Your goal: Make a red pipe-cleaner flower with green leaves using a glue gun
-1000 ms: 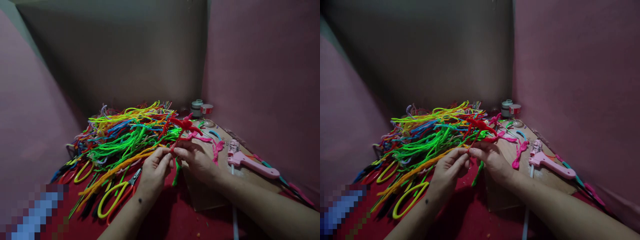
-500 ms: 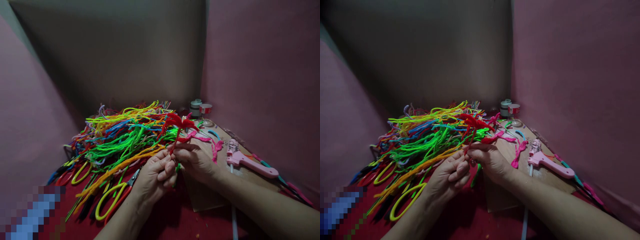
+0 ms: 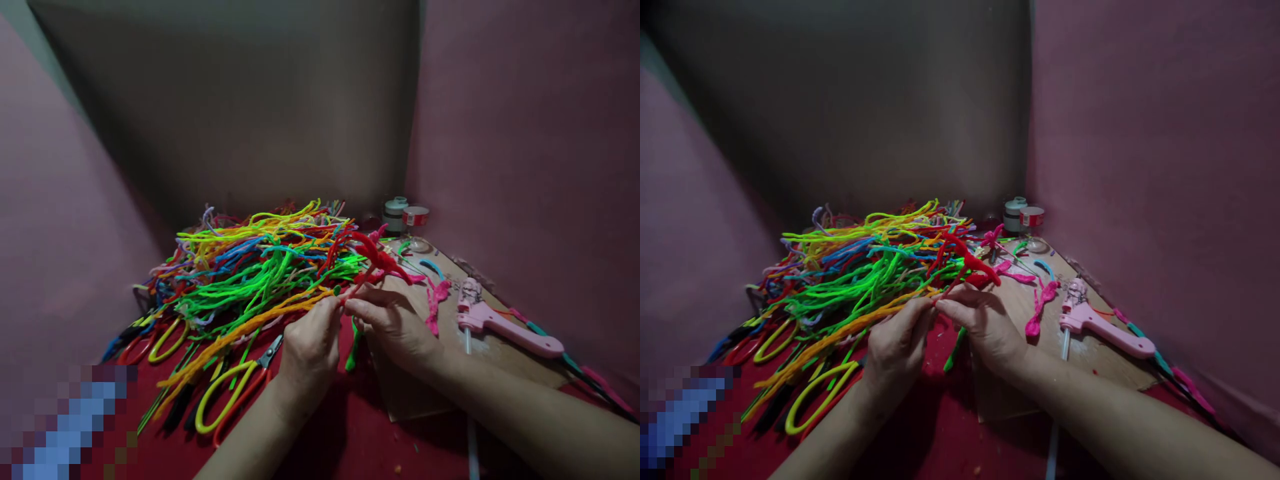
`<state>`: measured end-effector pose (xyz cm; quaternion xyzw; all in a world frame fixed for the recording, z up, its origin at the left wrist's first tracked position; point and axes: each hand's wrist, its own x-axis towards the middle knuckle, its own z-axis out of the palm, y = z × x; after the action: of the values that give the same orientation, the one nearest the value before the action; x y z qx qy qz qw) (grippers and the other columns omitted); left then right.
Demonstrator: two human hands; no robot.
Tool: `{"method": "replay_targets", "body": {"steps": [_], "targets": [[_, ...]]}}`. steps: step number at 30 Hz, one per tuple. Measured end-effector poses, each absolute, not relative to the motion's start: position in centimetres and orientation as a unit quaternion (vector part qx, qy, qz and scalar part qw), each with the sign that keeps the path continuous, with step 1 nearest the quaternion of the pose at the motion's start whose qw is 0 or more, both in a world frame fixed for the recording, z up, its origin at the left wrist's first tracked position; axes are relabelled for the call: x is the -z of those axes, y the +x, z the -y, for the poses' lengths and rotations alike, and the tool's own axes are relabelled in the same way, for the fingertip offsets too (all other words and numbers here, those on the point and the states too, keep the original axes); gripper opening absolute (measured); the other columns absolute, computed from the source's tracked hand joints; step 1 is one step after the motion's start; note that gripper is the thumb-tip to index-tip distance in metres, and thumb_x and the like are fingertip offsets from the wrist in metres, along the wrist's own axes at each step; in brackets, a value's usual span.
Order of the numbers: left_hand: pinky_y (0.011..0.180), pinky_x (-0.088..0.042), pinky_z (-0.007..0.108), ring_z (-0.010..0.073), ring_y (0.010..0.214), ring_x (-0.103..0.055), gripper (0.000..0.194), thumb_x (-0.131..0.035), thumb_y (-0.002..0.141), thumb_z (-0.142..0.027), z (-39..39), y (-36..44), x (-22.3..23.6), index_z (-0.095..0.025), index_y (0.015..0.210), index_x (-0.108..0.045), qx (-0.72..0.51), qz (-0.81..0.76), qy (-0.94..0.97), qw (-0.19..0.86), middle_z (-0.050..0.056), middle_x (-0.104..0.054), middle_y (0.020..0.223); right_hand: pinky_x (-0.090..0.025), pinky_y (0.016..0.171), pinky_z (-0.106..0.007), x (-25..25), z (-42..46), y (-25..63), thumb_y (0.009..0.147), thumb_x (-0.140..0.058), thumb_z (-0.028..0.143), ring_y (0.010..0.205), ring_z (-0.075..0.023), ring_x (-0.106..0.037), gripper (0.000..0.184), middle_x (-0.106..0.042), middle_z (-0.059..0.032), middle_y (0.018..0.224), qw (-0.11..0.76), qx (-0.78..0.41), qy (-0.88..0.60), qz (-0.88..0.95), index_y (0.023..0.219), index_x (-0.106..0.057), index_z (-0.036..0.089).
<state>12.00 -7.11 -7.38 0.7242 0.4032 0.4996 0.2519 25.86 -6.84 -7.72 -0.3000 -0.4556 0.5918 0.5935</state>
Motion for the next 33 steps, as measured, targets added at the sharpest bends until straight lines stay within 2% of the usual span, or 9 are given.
{"method": "replay_targets", "body": {"steps": [4, 9, 14, 19, 22, 24, 27, 30, 33], "targets": [[0.06, -0.038, 0.021, 0.0118, 0.06, -0.048, 0.008, -0.055, 0.08, -0.022, 7.0, 12.2, 7.0, -0.022, 0.081, -0.063, -0.52, -0.412, 0.686, 0.299, -0.001, -0.056, 0.067, -0.04, 0.086, -0.035, 8.1, 6.6, 26.1, 0.072, -0.068, 0.024, 0.087, -0.018, -0.058, 0.009, -0.067, -0.0017, 0.086, 0.589, -0.564, -0.297, 0.497, 0.08, -0.072, 0.022], [0.042, -0.023, 0.017, 0.0048, 0.043, -0.028, 0.012, -0.056, 0.08, -0.027, 7.2, 12.5, 5.8, -0.018, 0.073, -0.053, -0.472, -0.401, 0.562, 0.549, -0.007, -0.038, 0.051, -0.041, 0.086, -0.037, 8.0, 6.4, 26.3, 0.07, -0.069, 0.021, 0.086, -0.018, -0.058, 0.008, -0.067, -0.0002, 0.082, 0.604, -0.56, -0.287, 0.489, 0.077, -0.071, 0.024], [0.036, -0.014, 0.015, 0.0019, 0.036, -0.015, 0.012, -0.054, 0.082, -0.025, 7.1, 12.0, 5.4, -0.018, 0.074, -0.046, -0.405, -0.314, 0.448, 0.732, -0.009, -0.036, 0.047, -0.041, 0.083, -0.034, 7.5, 6.3, 26.5, 0.075, -0.063, 0.019, 0.08, -0.0163, -0.057, 0.013, -0.067, -0.0004, 0.079, 0.574, -0.57, -0.267, 0.525, 0.083, -0.072, 0.023], [0.032, -0.012, 0.014, 0.0017, 0.036, -0.006, 0.01, -0.049, 0.085, -0.023, 6.7, 11.5, 5.1, -0.02, 0.094, -0.052, -0.324, -0.268, 0.431, 0.798, -0.011, -0.032, 0.049, -0.041, 0.082, -0.032, 7.8, 6.2, 26.8, 0.076, -0.062, 0.018, 0.077, -0.015, -0.056, 0.015, -0.064, -0.0005, 0.077, 0.547, -0.593, -0.251, 0.534, 0.086, -0.073, 0.022], [0.032, -0.013, 0.014, 0.0026, 0.035, -0.009, 0.013, -0.049, 0.085, -0.027, 6.5, 11.6, 5.2, -0.021, 0.096, -0.051, -0.319, -0.291, 0.465, 0.773, -0.01, -0.033, 0.049, -0.041, 0.082, -0.032, 8.1, 6.1, 26.6, 0.075, -0.064, 0.016, 0.08, -0.0151, -0.055, 0.015, -0.063, 0.0, 0.081, 0.561, -0.602, -0.247, 0.512, 0.084, -0.073, 0.023], [0.034, -0.016, 0.015, 0.0032, 0.036, -0.015, 0.013, -0.048, 0.085, -0.032, 6.6, 11.8, 5.5, -0.019, 0.084, -0.052, -0.337, -0.34, 0.522, 0.705, -0.009, -0.034, 0.048, -0.041, 0.083, -0.031, 8.4, 6.0, 26.5, 0.072, -0.066, 0.014, 0.082, -0.0149, -0.055, 0.015, -0.062, 0.0014, 0.081, 0.596, -0.584, -0.244, 0.494, 0.08, -0.073, 0.025], [0.043, -0.028, 0.018, 0.0059, 0.044, -0.034, 0.022, -0.048, 0.084, -0.031, 7.0, 12.3, 6.1, -0.017, 0.069, -0.051, -0.381, -0.425, 0.658, 0.491, -0.004, -0.044, 0.054, -0.042, 0.083, -0.031, 8.7, 5.9, 26.3, 0.07, -0.068, 0.013, 0.082, -0.0149, -0.055, 0.014, -0.062, 0.0022, 0.079, 0.632, -0.554, -0.246, 0.483, 0.074, -0.073, 0.026], [0.06, -0.038, 0.022, 0.0108, 0.062, -0.05, 0.013, -0.047, 0.083, -0.022, 7.2, 12.6, 6.8, -0.017, 0.075, -0.056, -0.41, -0.44, 0.75, 0.273, 0.001, -0.056, 0.068, -0.043, 0.081, -0.031, 8.8, 5.9, 26.2, 0.07, -0.068, 0.017, 0.082, -0.016, -0.057, 0.011, -0.064, 0.0013, 0.079, 0.623, -0.538, -0.274, 0.497, 0.075, -0.073, 0.025], [0.063, -0.039, 0.022, 0.0119, 0.065, -0.051, 0.015, -0.043, 0.084, -0.018, 7.1, 12.6, 7.2, -0.018, 0.081, -0.058, -0.429, -0.412, 0.777, 0.208, 0.001, -0.059, 0.073, -0.043, 0.085, -0.033, 8.7, 6.0, 26.1, 0.069, -0.07, 0.019, 0.087, -0.0186, -0.059, 0.012, -0.066, 0.0008, 0.08, 0.619, -0.528, -0.309, 0.493, 0.077, -0.074, 0.026]]}}
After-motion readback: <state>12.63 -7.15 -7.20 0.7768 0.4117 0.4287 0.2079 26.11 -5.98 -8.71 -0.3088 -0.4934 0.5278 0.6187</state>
